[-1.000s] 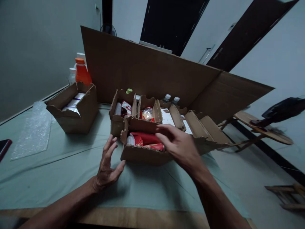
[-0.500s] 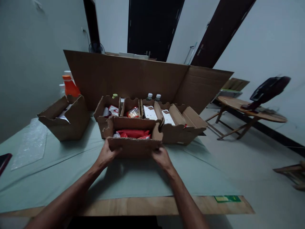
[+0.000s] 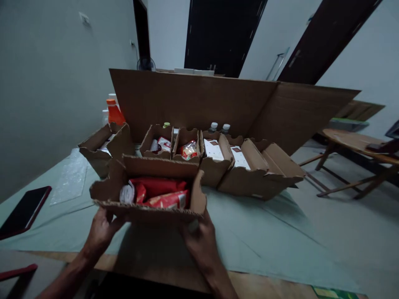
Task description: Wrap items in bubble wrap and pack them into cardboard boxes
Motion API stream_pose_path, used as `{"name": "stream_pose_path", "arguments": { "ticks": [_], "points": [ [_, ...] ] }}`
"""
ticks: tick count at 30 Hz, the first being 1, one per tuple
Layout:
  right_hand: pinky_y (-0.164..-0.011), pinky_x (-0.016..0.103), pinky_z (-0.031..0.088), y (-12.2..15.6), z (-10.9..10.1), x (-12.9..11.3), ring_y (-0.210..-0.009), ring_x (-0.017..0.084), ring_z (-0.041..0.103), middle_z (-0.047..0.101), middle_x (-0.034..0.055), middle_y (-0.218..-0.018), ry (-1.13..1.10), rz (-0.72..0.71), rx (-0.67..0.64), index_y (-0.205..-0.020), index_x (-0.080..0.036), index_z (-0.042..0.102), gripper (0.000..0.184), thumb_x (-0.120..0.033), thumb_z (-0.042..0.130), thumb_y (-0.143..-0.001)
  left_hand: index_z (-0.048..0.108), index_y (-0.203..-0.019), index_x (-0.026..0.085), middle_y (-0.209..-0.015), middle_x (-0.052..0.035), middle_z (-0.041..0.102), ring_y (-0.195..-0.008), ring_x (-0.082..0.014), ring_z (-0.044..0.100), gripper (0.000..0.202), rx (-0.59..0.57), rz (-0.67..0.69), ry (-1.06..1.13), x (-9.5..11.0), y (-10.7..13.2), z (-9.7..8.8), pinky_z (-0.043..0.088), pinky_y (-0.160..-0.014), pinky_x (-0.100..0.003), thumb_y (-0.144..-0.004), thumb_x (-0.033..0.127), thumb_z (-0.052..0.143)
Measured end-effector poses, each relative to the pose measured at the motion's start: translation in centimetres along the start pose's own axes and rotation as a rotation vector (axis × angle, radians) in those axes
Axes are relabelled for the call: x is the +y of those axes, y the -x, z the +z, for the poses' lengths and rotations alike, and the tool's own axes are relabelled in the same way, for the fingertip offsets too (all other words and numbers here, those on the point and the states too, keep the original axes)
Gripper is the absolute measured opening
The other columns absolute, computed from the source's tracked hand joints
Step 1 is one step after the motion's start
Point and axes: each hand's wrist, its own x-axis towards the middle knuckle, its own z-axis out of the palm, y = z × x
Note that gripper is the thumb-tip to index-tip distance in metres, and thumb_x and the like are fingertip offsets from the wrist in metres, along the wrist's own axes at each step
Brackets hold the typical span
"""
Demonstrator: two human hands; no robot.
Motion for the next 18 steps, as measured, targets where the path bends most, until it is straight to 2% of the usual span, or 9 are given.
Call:
{"name": "stream_pose_path", "arguments": {
  "ticks": [2,4,6,8,10,13,16,18],
  "points": [
    [-0.082,0.041,0.059,-1.9,1.2,-1.1,-0.091,0.03,0.071,0.076,0.0109,-0.097,-0.039,-0.01,0.024,-0.095,-0.02,0.074,0.037,-0.051,0.071,-0.075,0.063,-0.091,0.02,-0.087,-0.0035,0.067,-0.085,-0.0262,0.062,0.041,0.027,0.053,0.027,0.6,-1.3,-0.3,0.051,-0.08,-0.037,-0.065,0.047,0.08],
    [-0.078,0.041,0.059,-2.4,1.1,-0.5,-0.087,0.03,0.071,0.077,0.0106,-0.094,-0.019,0.021,0.044,-0.092,-0.019,0.074,0.038,-0.053,0.071,-0.074,0.062,-0.09,0.02,-0.086,-0.0027,0.066,-0.087,-0.0256,0.062,0.04,-0.03,0.095,0.061,0.5,-1.9,0.7,0.051,-0.081,-0.036,-0.065,0.046,0.078],
    [-0.074,0.041,0.06,-1.2,0.6,1.1,-0.082,0.03,0.071,0.077,0.01,-0.087,0.033,0.059,0.044,-0.085,-0.019,0.074,0.036,-0.053,0.069,-0.074,0.06,-0.085,0.019,-0.081,-0.0022,0.064,-0.086,-0.0253,0.062,0.035,-0.115,0.102,0.058,-0.3,-1.9,1.9,0.052,-0.081,-0.036,-0.065,0.043,0.075],
    [-0.078,0.043,0.06,1.3,0.6,2.6,-0.087,0.032,0.072,0.077,0.0103,-0.089,0.074,0.075,0.035,-0.09,-0.019,0.075,0.035,-0.051,0.069,-0.075,0.059,-0.084,0.018,-0.081,-0.0023,0.064,-0.085,-0.0247,0.063,0.031,-0.155,0.098,0.064,-1.3,-2.2,2.2,0.053,-0.079,-0.036,-0.065,0.039,0.071],
    [-0.084,0.043,0.06,4.3,1.6,3.2,-0.096,0.032,0.072,0.077,0.0112,-0.102,0.068,0.076,0.007,-0.111,-0.019,0.072,0.044,-0.046,0.069,-0.077,0.062,-0.095,0.017,-0.09,-0.0041,0.068,-0.09,-0.0253,0.064,0.036,-0.143,0.107,0.118,-2.2,-3.1,1.2,0.054,-0.083,-0.036,-0.063,0.034,0.068],
    [-0.091,0.04,0.059,7.9,4.4,2.5,-0.108,0.029,0.07,0.069,0.0115,-0.125,-0.005,0.025,-0.131,-0.142,-0.021,0.052,0.065,-0.035,0.069,-0.081,0.061,-0.115,0.016,-0.111,-0.0066,0.07,-0.107,-0.0279,0.064,0.053,-0.021,0.127,0.199,-2.7,-5.3,-2.1,0.052,-0.096,-0.037,-0.065,0.032,0.065],
    [-0.1,0.04,0.055,8.3,6.5,1.7,-0.122,0.028,0.063,0.06,0.0103,-0.14,-0.065,-0.073,-0.223,-0.15,-0.025,0.042,0.068,-0.025,0.064,-0.085,0.06,-0.126,0.017,-0.126,-0.009,0.066,-0.119,-0.0299,0.06,0.055,0.193,0.074,0.157,-3.2,-5.8,-4.9,0.047,-0.106,-0.042,-0.076,0.039,0.063],
    [-0.098,0.039,0.055,6.9,7.2,1.7,-0.127,0.027,0.059,0.057,0.0108,-0.144,-0.09,-0.089,-0.21,-0.15,-0.026,0.041,0.065,-0.022,0.06,-0.088,0.056,-0.134,0.02,-0.139,-0.0097,0.059,-0.128,-0.0307,0.055,0.056,0.261,0.009,0.11,-4.1,-4.3,-5.6,0.041,-0.112,-0.045,-0.083,0.043,0.061]
  ]
}}
